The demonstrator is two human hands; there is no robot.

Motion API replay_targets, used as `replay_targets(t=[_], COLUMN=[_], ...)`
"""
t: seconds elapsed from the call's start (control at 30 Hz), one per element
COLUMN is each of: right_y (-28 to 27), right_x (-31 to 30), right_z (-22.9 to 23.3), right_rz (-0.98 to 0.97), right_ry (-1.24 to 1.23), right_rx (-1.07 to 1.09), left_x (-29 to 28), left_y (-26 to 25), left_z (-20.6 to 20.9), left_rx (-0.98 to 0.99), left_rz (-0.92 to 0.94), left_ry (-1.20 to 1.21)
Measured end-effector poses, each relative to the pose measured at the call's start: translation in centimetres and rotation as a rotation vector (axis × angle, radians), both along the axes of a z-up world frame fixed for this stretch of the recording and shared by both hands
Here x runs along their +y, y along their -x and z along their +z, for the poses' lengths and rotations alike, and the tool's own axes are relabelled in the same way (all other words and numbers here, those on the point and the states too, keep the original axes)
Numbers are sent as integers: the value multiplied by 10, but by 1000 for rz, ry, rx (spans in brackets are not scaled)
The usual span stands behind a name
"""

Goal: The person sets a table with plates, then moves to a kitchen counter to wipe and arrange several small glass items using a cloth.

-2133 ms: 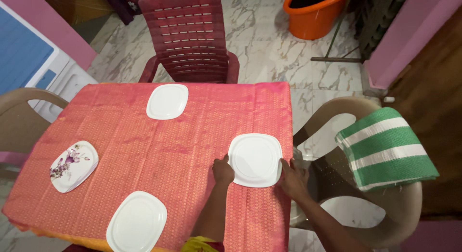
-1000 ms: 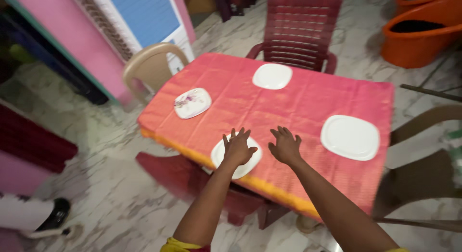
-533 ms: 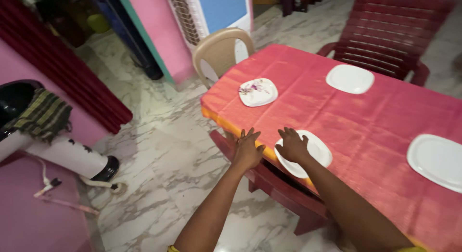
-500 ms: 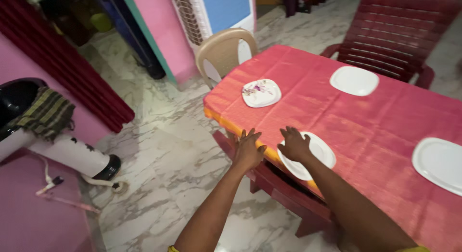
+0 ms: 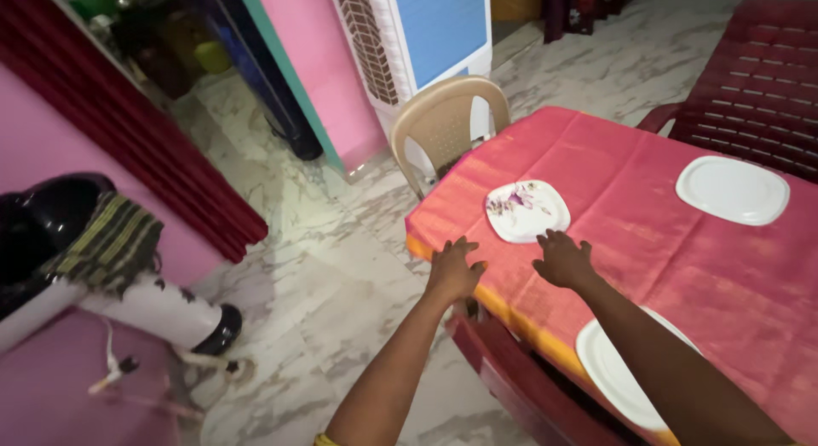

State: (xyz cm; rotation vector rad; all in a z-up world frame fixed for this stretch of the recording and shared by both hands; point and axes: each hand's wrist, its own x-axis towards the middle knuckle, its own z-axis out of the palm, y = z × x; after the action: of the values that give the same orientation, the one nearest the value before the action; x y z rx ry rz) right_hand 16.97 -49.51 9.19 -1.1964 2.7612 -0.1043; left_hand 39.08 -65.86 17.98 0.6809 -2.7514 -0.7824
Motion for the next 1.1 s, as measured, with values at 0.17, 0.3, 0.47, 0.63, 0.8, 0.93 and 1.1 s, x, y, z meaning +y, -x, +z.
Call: replay_targets(t=[0.17,0.3,0.47,0.63,0.8,0.93,1.1], right_y=[20,38,60,65,63,67,110], right_x=[-63,-107,-157,-204,-238,-242,-228], right_z=[-7,-5,-11,-32,-49,-64,-88], right_rz=[7,-6,-149,-329,-444,-566,-690], right_ry=[-6,-20,-33,-22,24,16,46], right_rx=[-32,-102,-144,-122,-25,-58,-140], left_x=[-74,-127,-202,-275,-321,-325,-320], left_y=[21,41,89,129,171,217,276], left_z=[-6,-4,-28,-31,-42,-67,-95], left_rx=[70,0,53,61,23,-7,-66], left_rz=[-24,4,-105,-194,-344,-433,-598], left_ry=[12,-91,-60,-146,-87,-146,-144])
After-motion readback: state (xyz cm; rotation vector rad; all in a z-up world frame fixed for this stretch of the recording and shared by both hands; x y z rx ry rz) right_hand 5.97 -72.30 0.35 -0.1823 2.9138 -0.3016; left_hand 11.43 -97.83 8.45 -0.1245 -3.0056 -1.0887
